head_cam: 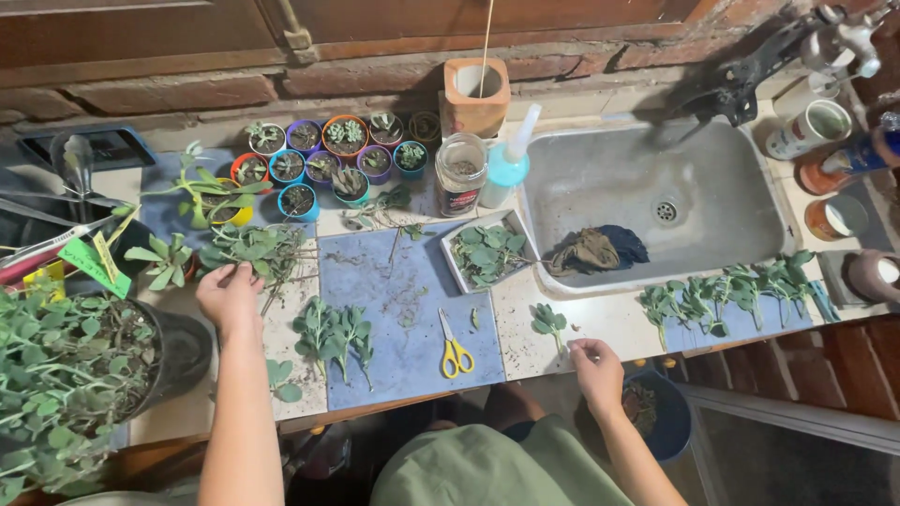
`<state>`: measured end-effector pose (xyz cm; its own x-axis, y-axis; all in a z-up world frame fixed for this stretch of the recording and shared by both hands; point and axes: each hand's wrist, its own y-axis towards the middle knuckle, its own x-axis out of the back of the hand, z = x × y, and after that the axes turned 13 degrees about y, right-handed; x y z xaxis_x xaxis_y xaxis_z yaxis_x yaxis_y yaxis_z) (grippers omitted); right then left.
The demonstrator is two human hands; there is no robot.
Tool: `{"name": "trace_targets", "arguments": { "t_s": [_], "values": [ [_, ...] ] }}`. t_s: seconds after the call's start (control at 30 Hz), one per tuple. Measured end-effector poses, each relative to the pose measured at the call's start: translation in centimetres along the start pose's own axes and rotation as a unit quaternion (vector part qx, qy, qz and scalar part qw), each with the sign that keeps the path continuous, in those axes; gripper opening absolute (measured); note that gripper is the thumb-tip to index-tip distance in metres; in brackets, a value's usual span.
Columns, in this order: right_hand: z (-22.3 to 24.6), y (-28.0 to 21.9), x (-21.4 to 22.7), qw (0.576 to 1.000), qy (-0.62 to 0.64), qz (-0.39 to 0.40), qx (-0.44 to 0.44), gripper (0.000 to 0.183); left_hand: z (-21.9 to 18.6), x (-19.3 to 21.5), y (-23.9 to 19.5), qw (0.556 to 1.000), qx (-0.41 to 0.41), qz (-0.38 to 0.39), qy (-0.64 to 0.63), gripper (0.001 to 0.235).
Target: The person trims plant stems and removes lower leaves using yellow scissors on a tiled counter. They then move to a nearby area to select a small red pot from a stack of containers and return to the counter to place a trimmed stem into the pot.
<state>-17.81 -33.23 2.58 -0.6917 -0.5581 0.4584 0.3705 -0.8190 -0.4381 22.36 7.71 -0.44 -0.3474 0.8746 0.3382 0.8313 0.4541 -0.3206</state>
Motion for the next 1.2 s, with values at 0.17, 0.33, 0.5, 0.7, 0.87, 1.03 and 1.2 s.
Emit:
{"name": "trace_targets", "arguments": {
  "t_s": [0.17, 0.33, 0.5, 0.7, 0.87, 1.03, 1.2],
  "values": [
    [-1.8, 2.6, -0.9, 0.998, -0.069, -0.007, 0.012, 0.030, 1.8, 0.3, 0.7, 0.955, -0.153, -0.133, 0.215, 0.064],
    [-0.2, 1.9, -1.7, 0.994, -0.098, 0.035, 0.023, 0.039, -0.5, 0.6, -2.1, 0.950, -0.198, -0.133, 0.204, 0.060],
    [-1.6, 3.4, -2.5, 0.994, -0.104, 0.040, 0.004, 0.032, -0.3, 0.7, -3.3, 0.923, -0.292, -0.160, 0.194, 0.059],
    [1.1, 1.5, -1.4, 0.932, 0.299, 0.128, -0.161, 0.016, -3.6, 0.9, -11.2, 0.929, -0.333, -0.076, 0.140, 0.047],
    [4.8, -1.2, -0.3, 0.884, 0.365, 0.194, -0.216, 0.019, -3.5, 0.6, -15.2, 0.931, -0.338, -0.028, 0.131, 0.041],
    [4.4, -1.0, -0.1, 0.865, 0.389, 0.206, -0.242, 0.016, -2.7, 0.3, -18.4, 0.940, -0.317, 0.008, 0.127, 0.035],
    [1.0, 1.8, 0.2, 0.883, 0.396, 0.149, -0.203, 0.017, 0.8, -0.3, -20.2, 0.948, -0.279, 0.067, 0.138, 0.026]
  ]
}}
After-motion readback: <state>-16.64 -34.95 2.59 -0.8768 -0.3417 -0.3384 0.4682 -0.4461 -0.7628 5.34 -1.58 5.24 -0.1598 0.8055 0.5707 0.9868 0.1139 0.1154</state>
